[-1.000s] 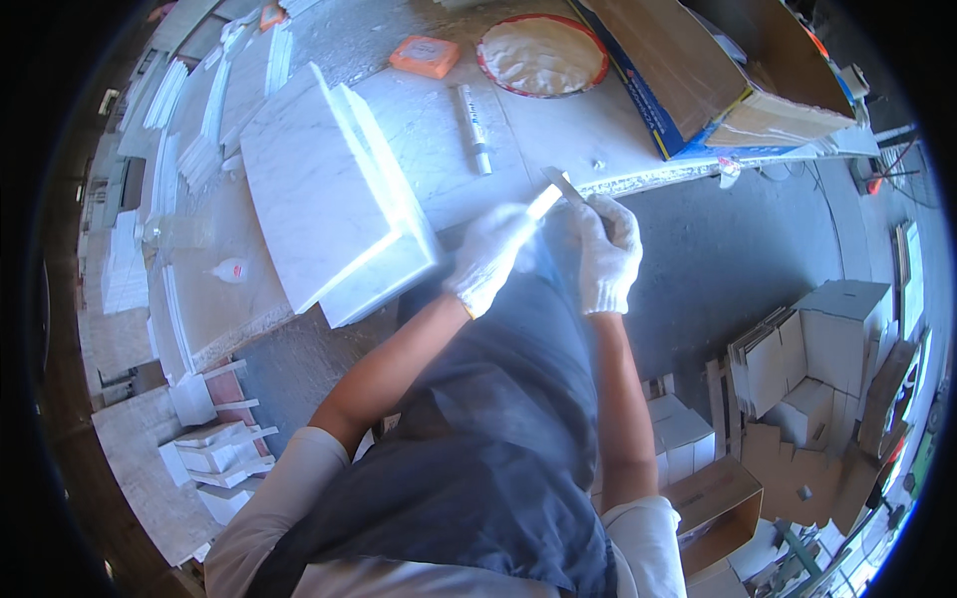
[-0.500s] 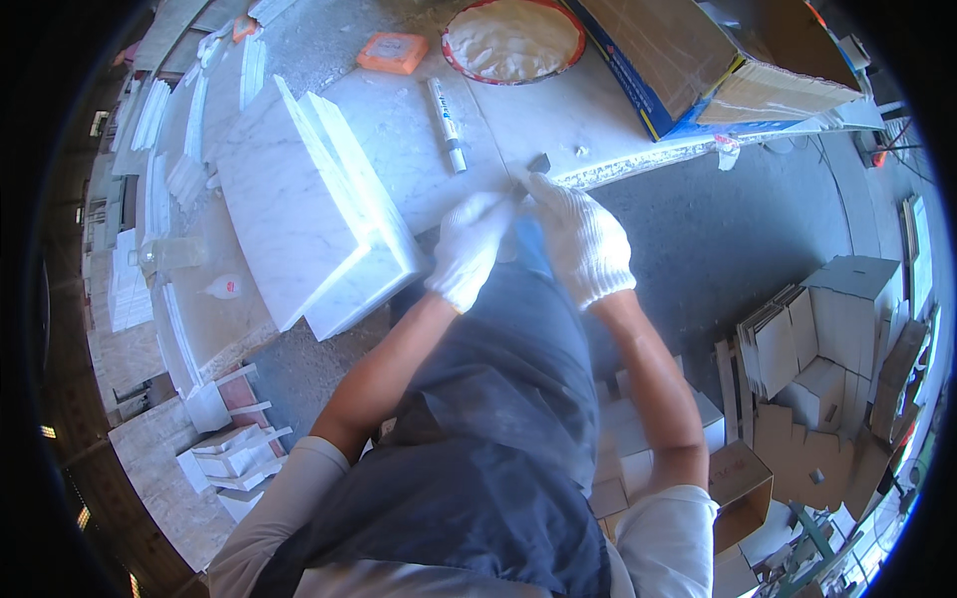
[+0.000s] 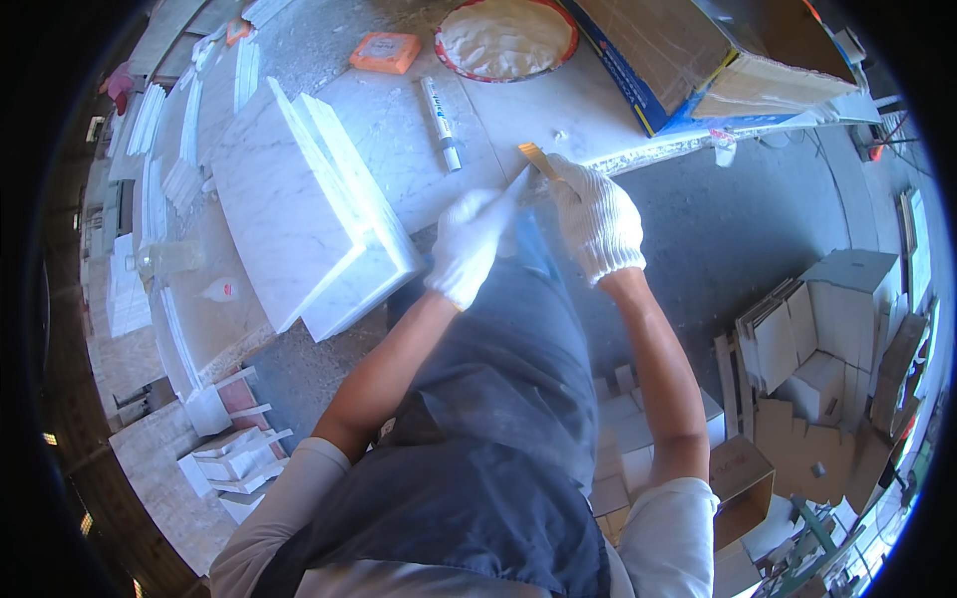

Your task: The person applies a white paste to the edges of rectangular stone tiles using a small spatula, spreads it evenly, and wipes the surface with a cloth. The person then uses a marker to mark the tile and stacks it with other finished tiles on the workbench.

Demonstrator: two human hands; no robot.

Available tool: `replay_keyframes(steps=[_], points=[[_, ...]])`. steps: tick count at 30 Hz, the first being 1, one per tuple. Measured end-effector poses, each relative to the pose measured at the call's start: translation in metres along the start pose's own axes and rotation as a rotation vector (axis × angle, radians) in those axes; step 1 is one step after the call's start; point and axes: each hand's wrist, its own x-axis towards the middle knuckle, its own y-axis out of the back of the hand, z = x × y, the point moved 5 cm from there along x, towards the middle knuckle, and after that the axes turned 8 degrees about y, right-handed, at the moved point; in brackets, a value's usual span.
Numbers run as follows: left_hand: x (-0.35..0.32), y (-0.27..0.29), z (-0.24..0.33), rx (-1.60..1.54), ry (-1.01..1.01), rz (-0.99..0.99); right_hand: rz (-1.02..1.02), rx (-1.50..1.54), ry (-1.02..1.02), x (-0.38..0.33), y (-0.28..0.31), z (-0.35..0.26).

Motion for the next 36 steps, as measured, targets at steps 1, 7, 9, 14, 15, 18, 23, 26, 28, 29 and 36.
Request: replay_keyframes(steps=[1, 7, 9, 14, 15, 18, 23, 26, 28, 29, 36], points=[[0.000, 0.000, -0.003, -0.064, 0.033, -0.002, -0.070, -0.026, 0.132, 0.001, -0.003, -0.008], [0.004, -0.001, -0.010, -0.072, -0.025, -0.022, -0.106, 0.051, -0.038, 0.006, 0.009, -0.002], [0.005, -0.001, -0.012, -0.071, -0.065, -0.012, -0.158, -0.102, 0.169, 0.004, 0.007, -0.013], [0.007, 0.000, -0.016, -0.034, -0.072, 0.001, -0.088, -0.113, 0.308, 0.003, 0.008, -0.019], [0.007, 0.000, -0.016, -0.067, -0.071, -0.007, 0.014, -0.009, 0.068, 0.004, 0.013, -0.008], [0.005, -0.001, -0.015, -0.107, -0.067, -0.011, -0.185, -0.151, 0.297, 0.001, 0.007, -0.024], [0.004, -0.001, -0.013, -0.139, -0.039, -0.028, -0.154, -0.054, 0.220, 0.003, 0.015, -0.028], [0.003, -0.002, -0.012, -0.163, -0.018, -0.040, -0.325, -0.269, 0.337, 0.000, 0.005, -0.031], [0.003, -0.001, -0.011, -0.113, -0.038, -0.027, -0.192, -0.090, 0.209, 0.002, 0.012, -0.023], [0.002, -0.001, -0.010, -0.093, -0.050, -0.019, -0.145, -0.046, 0.146, 0.003, 0.012, -0.018], [0.003, -0.002, -0.013, -0.245, -0.007, -0.044, -0.064, -0.175, 0.229, -0.007, -0.003, -0.010]])
